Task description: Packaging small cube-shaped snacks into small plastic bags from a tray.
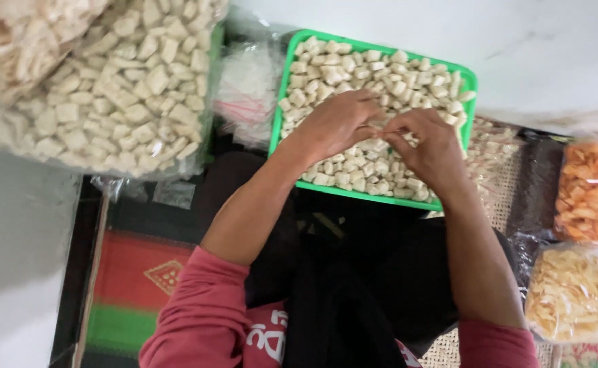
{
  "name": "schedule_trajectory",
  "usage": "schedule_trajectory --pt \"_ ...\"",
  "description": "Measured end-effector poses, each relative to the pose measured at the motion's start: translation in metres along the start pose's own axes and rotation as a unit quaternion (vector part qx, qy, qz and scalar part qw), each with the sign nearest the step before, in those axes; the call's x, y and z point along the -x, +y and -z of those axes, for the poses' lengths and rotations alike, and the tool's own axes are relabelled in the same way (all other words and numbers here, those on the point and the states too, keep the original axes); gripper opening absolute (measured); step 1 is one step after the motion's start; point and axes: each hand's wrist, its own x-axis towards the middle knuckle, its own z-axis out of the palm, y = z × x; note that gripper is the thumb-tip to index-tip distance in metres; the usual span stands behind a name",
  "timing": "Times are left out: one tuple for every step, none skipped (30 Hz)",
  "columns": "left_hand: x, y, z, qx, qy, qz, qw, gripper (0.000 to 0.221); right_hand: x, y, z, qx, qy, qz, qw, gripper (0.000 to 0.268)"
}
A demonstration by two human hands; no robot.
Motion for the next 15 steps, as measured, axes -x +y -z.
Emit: schedule_trajectory --pt "-0.001 -0.001 -0.003 0.001 -0.004 -0.008 1.0 0.028 0.0 -0.002 0.001 0.004 0.006 -0.004 1.0 0.017" --pt "-0.003 -0.003 -0.007 -0.017 0.002 -0.003 1.0 0.023 0.001 -0.003 0.002 0.011 0.011 0.0 1.0 0.016" --pt "-0.004 -0.004 -0.01 -0.036 0.008 0.002 0.999 0.021 0.001 -0.004 0.002 0.017 0.015 0.003 1.0 0.015" --pt "-0.004 -0.003 -0.01 -0.035 0.004 -0.005 0.999 0.021 0.003 -0.004 0.002 0.021 0.022 -0.002 1.0 0.015" --pt "-0.005 -0.002 -0.01 -0.053 0.01 0.0 0.999 0.021 0.004 -0.002 0.001 0.03 0.029 0.003 0.999 0.019" --pt "-0.005 -0.002 -0.01 -0.07 0.016 0.005 0.997 0.021 0.005 -0.001 0.001 0.04 0.036 0.008 0.999 0.022" --pt "-0.005 -0.001 -0.011 -0.07 0.012 -0.002 0.997 0.021 0.005 -0.004 0.005 0.042 0.042 0.004 0.998 0.022" --pt "-0.005 0.0 -0.012 -0.07 0.007 0.003 0.998 0.02 0.004 -0.007 0.008 0.032 0.035 0.012 0.999 0.017" --pt "-0.004 0.001 -0.014 -0.069 0.0 0.008 0.998 0.02 0.004 -0.01 0.012 0.021 0.027 0.019 0.999 0.013" --pt "-0.004 0.006 -0.012 -0.069 -0.005 0.002 0.998 0.02 0.007 -0.007 0.014 0.023 0.033 0.014 0.999 0.013" --pt "-0.004 0.011 -0.01 -0.076 -0.001 -0.003 0.997 0.023 0.009 -0.004 0.017 0.027 0.024 0.022 0.999 0.01" --pt "-0.004 0.015 -0.008 -0.082 0.003 -0.007 0.997 0.026 0.012 0.0 0.019 0.03 0.015 0.03 0.999 0.007" --pt "-0.004 0.023 -0.005 -0.083 -0.001 -0.012 0.996 0.026 0.012 -0.007 0.03 0.032 0.02 0.027 0.999 0.007" --pt "-0.004 0.03 -0.001 -0.05 0.019 -0.019 0.998 0.023 0.013 -0.014 0.04 0.044 0.014 0.024 0.999 0.005" --pt "-0.005 0.037 0.004 -0.019 0.038 -0.025 0.999 0.022 0.012 -0.02 0.05 0.056 0.008 0.022 0.998 0.003"
